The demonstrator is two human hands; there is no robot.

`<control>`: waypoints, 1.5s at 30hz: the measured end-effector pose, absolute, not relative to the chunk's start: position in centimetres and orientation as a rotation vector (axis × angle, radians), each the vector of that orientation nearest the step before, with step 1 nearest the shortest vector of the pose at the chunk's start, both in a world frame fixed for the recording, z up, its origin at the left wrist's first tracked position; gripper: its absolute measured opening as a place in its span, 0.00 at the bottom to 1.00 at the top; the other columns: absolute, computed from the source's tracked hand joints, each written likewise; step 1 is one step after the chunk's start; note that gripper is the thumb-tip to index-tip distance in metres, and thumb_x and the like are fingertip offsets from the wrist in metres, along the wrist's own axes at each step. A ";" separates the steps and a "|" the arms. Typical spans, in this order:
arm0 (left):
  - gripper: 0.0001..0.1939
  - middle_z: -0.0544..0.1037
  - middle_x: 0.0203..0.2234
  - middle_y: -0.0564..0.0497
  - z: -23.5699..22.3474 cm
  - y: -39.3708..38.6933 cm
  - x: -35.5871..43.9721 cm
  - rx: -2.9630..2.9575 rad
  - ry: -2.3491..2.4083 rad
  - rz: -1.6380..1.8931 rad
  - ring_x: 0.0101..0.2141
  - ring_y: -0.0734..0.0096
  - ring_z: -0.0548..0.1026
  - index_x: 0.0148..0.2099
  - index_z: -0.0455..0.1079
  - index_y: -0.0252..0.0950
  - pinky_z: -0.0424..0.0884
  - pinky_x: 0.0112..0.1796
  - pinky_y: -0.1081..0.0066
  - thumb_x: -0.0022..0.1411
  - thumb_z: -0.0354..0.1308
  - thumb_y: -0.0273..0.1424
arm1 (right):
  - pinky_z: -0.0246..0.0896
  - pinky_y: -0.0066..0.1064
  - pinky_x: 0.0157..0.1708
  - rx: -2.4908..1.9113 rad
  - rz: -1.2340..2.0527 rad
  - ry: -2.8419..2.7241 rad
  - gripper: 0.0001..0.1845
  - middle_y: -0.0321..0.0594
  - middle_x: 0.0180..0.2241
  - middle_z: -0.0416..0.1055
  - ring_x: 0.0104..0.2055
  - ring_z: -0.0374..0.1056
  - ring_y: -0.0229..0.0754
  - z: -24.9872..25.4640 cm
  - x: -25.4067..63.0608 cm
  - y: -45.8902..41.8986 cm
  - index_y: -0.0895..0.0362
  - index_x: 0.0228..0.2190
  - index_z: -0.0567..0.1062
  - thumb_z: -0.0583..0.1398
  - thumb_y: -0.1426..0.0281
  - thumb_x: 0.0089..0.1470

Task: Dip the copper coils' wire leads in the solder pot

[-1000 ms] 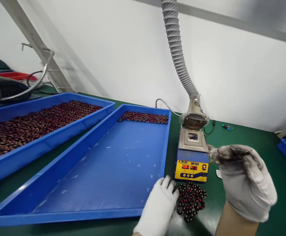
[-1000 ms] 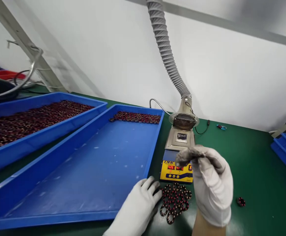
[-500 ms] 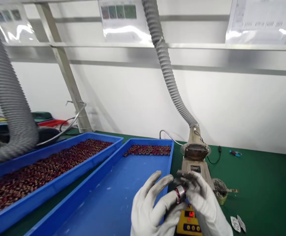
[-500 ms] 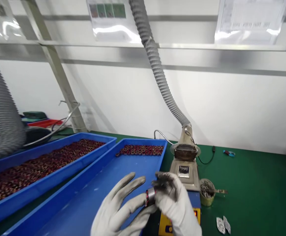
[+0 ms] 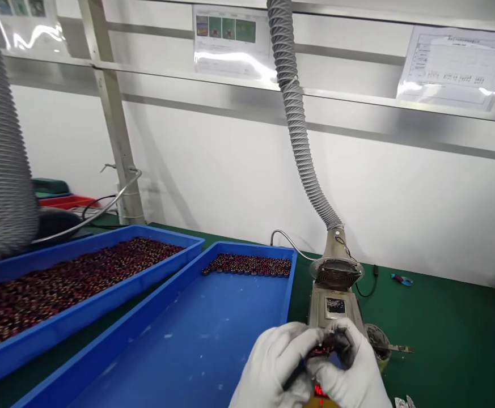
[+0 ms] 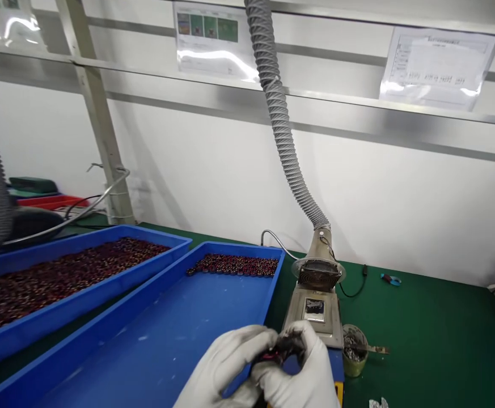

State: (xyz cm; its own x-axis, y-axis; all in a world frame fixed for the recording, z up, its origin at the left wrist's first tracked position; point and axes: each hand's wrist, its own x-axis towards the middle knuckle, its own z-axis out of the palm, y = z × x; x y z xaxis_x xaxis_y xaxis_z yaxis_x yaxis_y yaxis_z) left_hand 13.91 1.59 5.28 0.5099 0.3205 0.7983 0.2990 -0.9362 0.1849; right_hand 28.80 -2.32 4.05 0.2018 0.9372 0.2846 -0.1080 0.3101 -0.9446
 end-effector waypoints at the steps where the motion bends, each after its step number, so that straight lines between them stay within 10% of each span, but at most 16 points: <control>1: 0.17 0.76 0.37 0.52 5.4 1.6 13.8 2.647 0.564 1.436 0.38 0.69 0.74 0.49 0.61 0.44 0.72 0.37 0.72 0.56 0.53 0.34 | 0.58 0.26 0.28 -0.966 0.906 -1.136 0.13 0.32 0.23 0.68 0.27 0.61 0.36 3.9 28.9 -2.3 0.56 0.25 0.70 0.65 0.76 0.32; 13: 0.12 0.76 0.32 0.51 6.2 1.4 13.7 2.623 0.399 1.571 0.36 0.72 0.74 0.44 0.63 0.40 0.71 0.36 0.74 0.60 0.48 0.38 | 0.60 0.29 0.26 -0.652 0.804 -1.249 0.02 0.36 0.21 0.68 0.26 0.65 0.38 4.7 29.5 -2.2 0.53 0.20 0.76 0.65 0.70 0.40; 25: 0.11 0.78 0.31 0.51 6.7 1.4 13.3 2.872 0.738 1.913 0.38 0.68 0.73 0.41 0.65 0.37 0.67 0.36 0.69 0.60 0.47 0.36 | 0.64 0.32 0.33 -0.745 1.103 -0.793 0.17 0.40 0.28 0.74 0.31 0.70 0.42 5.6 25.8 -3.0 0.55 0.28 0.75 0.69 0.64 0.31; 32: 0.11 0.78 0.31 0.52 6.9 1.7 13.0 2.600 0.498 1.687 0.35 0.70 0.75 0.44 0.65 0.41 0.72 0.36 0.71 0.58 0.51 0.35 | 0.64 0.36 0.33 -0.649 1.323 -0.725 0.16 0.39 0.24 0.73 0.31 0.70 0.45 3.9 25.7 -1.8 0.55 0.27 0.74 0.69 0.65 0.31; 38: 0.12 0.79 0.21 0.51 6.6 2.4 13.1 1.785 0.427 1.693 0.28 0.66 0.77 0.25 0.75 0.40 0.75 0.32 0.72 0.50 0.58 0.43 | 0.66 0.39 0.31 -0.624 1.456 -0.722 0.15 0.39 0.26 0.73 0.31 0.71 0.46 3.6 25.5 -2.0 0.53 0.28 0.75 0.69 0.66 0.33; 45: 0.10 0.80 0.33 0.46 8.0 1.2 13.5 1.618 0.703 1.303 0.32 0.63 0.78 0.30 0.77 0.38 0.75 0.33 0.71 0.40 0.62 0.26 | 0.66 0.37 0.33 -0.552 1.538 -0.670 0.14 0.38 0.27 0.74 0.27 0.70 0.40 4.0 25.3 -2.0 0.53 0.29 0.75 0.68 0.66 0.35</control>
